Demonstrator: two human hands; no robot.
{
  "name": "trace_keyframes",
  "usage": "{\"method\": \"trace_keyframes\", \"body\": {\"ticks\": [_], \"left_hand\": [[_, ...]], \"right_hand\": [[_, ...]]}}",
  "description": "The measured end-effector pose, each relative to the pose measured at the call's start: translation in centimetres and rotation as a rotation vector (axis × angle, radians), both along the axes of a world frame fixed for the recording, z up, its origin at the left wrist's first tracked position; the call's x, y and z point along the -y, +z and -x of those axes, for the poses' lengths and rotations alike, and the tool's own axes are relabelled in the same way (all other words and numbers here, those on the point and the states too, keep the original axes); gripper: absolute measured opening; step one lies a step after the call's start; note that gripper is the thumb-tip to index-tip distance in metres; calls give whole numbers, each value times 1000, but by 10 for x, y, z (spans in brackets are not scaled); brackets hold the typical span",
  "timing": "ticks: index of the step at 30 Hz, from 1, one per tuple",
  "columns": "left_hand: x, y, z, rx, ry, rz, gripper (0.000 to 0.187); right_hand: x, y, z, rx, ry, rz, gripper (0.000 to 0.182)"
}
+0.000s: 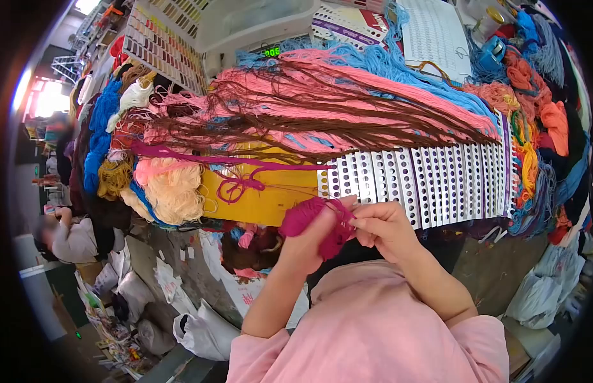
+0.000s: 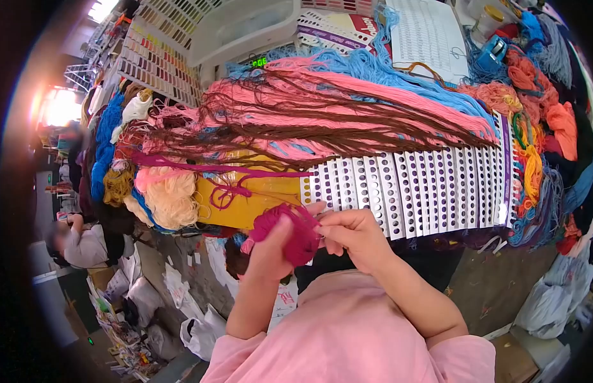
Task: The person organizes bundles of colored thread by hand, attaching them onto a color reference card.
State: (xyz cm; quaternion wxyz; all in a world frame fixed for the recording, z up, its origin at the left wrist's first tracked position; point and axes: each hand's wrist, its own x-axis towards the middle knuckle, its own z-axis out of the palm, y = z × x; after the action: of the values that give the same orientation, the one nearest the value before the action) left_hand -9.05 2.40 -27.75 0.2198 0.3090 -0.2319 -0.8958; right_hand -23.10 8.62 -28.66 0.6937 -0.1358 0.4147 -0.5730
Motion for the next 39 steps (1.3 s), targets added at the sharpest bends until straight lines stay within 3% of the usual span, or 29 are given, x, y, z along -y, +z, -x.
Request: {"method": "trace_keyframes", "body": {"ticks": [2,5,8,10,11,12,14,15,16,17,19,20,23,26,27,28,29,30,32,33,34,35,38,39], "left_hand": [[-4,-4,2,120,-145,235,43],[-5,-1,6,59,18,48,33],[3,3,-2,51,183,-104,22],[28,14,-32,121,360,-142,11],[47,24,-60,194,456,48,15],[71,15,-106,-92,715,-42,4],[109,8,-227,-397,1026,-100,20],[109,6,-282,-373,1140,-64,35],[97,22,-300,-309,1214,-28,44],[81,26,-318,-353,1176,-32,46],[45,32,-336,-245,1083,-14,44],[26,36,-339,-206,1058,-23,43],[-31,39,-384,-140,1311,-40,39],[-72,38,-377,187,1672,-34,30],[-78,42,-345,397,1654,-36,27],[-99,29,-349,147,1326,14,27],[-105,7,-352,90,1126,47,25],[-88,24,-301,107,1045,-76,28],[-66,41,-237,422,898,-182,44],[-62,28,-236,406,627,-141,44],[-58,16,-228,638,416,40,42],[-54,7,-221,859,192,224,40],[-39,-8,-233,1156,-420,426,29],[-34,-8,-242,1234,-511,485,21]], "right_hand": [[-1,2,-2,21,4,6,10],[-1,5,0,44,6,-11,12],[-1,9,5,-132,128,-38,16],[-2,9,10,-439,144,72,18],[-1,8,13,-588,156,132,20],[0,8,17,-787,223,237,21],[9,8,25,-1173,347,465,22],[16,8,24,-1364,398,587,23],[24,5,20,-1436,574,544,28],[32,-4,13,-1519,595,612,28],[49,-33,-9,-1681,653,748,29],[61,-44,-18,-1722,795,817,29],[100,-80,-52,-1947,821,1222,30],[157,-79,-96,-2058,874,1368,31],[180,-77,-113,-2079,884,1364,32],[204,-69,-129,-2147,701,1393,31],[228,-59,-145,-2207,511,1410,30],[246,-38,-159,-2130,472,1317,28],[267,9,-169,-1987,501,1156,24],[271,30,-168,-1921,567,1083,22],[272,37,-168,-1854,632,1007,20],[265,35,-161,-1789,617,1013,18],[215,-2,-110,-1502,495,1165,13],[186,-9,-87,-1455,530,1089,13]]}}
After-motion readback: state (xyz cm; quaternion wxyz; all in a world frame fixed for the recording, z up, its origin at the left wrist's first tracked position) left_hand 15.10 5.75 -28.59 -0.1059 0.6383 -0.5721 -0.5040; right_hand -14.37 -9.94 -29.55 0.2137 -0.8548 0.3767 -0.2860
